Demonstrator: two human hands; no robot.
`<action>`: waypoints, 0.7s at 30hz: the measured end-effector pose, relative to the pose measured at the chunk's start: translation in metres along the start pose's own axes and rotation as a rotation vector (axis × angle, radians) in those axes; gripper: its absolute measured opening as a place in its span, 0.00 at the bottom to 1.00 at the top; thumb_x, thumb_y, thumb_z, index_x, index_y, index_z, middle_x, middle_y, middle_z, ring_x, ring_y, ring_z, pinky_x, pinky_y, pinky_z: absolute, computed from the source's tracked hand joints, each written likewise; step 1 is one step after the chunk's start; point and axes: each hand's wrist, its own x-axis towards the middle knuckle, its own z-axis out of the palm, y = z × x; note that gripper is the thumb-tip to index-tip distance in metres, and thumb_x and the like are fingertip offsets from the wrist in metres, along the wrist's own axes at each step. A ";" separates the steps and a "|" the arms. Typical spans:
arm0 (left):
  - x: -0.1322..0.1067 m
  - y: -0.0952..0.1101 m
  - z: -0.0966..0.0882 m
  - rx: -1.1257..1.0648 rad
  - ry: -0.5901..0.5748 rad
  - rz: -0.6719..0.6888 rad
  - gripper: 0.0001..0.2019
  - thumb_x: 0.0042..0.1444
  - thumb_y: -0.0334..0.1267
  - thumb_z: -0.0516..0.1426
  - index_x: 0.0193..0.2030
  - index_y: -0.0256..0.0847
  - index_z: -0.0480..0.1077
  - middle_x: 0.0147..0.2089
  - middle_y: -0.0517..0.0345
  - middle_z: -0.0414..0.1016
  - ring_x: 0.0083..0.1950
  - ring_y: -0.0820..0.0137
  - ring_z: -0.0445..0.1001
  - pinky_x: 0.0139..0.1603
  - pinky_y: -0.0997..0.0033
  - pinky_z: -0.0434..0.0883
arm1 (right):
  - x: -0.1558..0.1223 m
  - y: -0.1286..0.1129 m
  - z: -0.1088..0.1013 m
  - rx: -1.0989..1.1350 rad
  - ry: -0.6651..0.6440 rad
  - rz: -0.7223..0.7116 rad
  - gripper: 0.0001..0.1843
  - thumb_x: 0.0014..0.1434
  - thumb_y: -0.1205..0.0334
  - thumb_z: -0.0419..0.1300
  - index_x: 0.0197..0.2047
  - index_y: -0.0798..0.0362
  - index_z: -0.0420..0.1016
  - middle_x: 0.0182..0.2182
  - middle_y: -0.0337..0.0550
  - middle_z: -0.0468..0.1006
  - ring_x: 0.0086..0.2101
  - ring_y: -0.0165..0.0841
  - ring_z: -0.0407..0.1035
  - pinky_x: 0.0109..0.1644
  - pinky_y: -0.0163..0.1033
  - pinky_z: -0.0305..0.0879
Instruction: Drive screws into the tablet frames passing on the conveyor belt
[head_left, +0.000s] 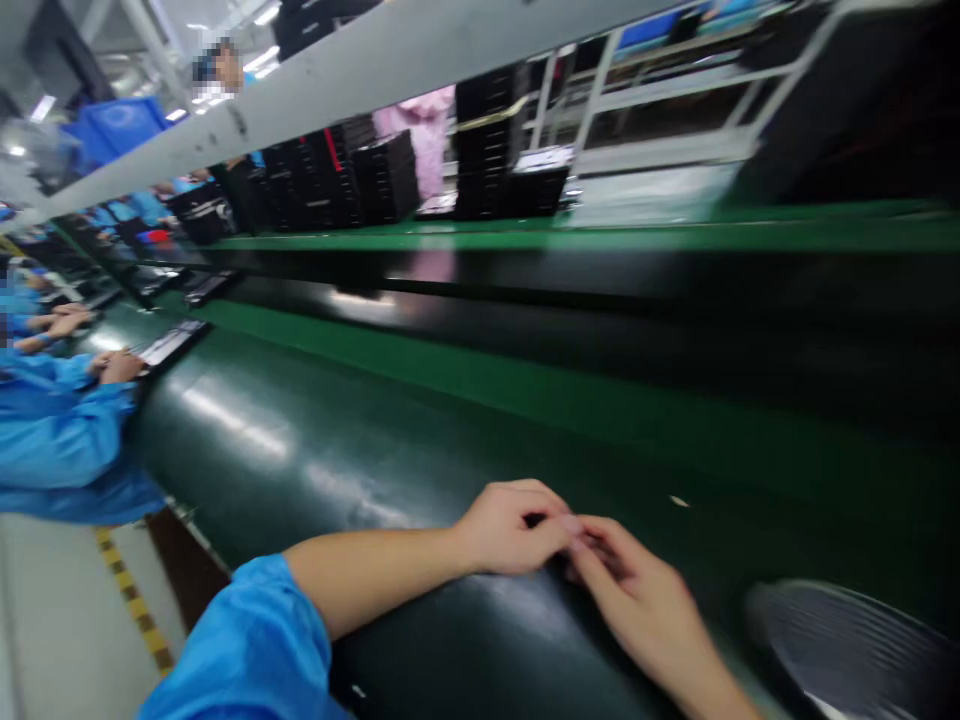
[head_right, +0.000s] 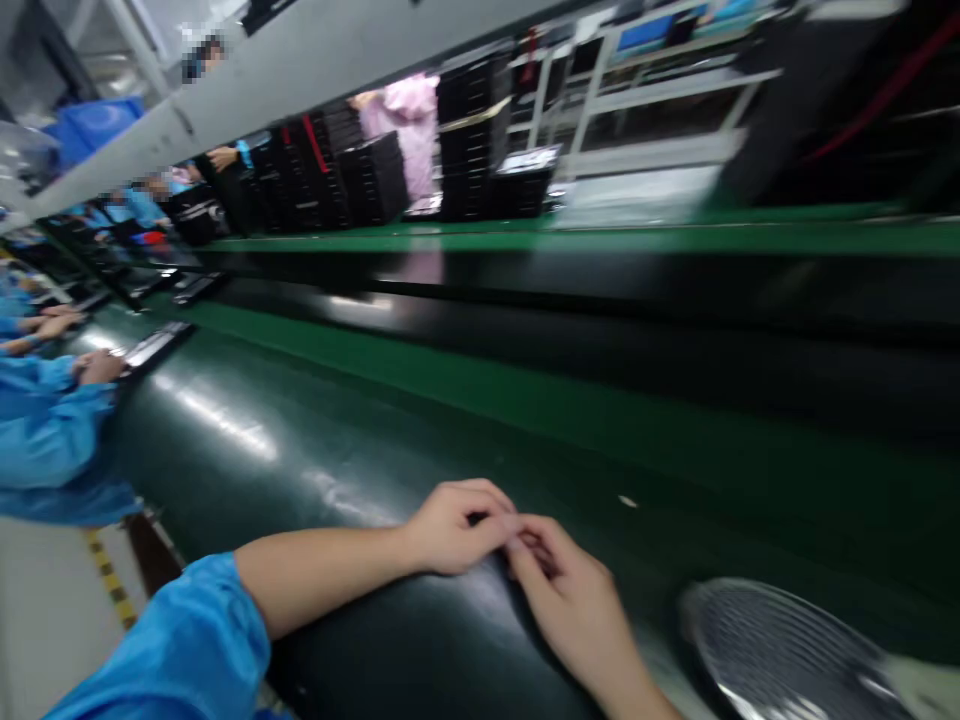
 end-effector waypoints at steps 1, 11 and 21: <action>-0.002 0.005 -0.001 0.012 -0.004 -0.001 0.16 0.63 0.46 0.58 0.31 0.36 0.77 0.38 0.50 0.80 0.42 0.67 0.77 0.48 0.68 0.74 | -0.004 -0.004 0.002 0.023 -0.010 -0.013 0.16 0.59 0.46 0.59 0.39 0.50 0.73 0.30 0.45 0.82 0.28 0.35 0.78 0.35 0.38 0.75; -0.023 0.008 -0.012 -0.028 -0.107 -0.117 0.19 0.64 0.52 0.56 0.54 0.43 0.75 0.57 0.49 0.77 0.58 0.60 0.76 0.62 0.58 0.74 | -0.027 -0.021 0.020 0.134 0.248 -0.258 0.13 0.67 0.57 0.56 0.51 0.50 0.74 0.42 0.45 0.82 0.41 0.34 0.78 0.45 0.39 0.76; -0.035 -0.022 -0.014 0.098 -0.352 0.055 0.23 0.64 0.58 0.51 0.60 0.56 0.73 0.70 0.56 0.68 0.69 0.51 0.68 0.64 0.41 0.71 | -0.040 -0.038 0.031 -0.294 -0.008 -0.425 0.28 0.67 0.42 0.57 0.64 0.47 0.68 0.58 0.48 0.74 0.61 0.40 0.69 0.65 0.46 0.67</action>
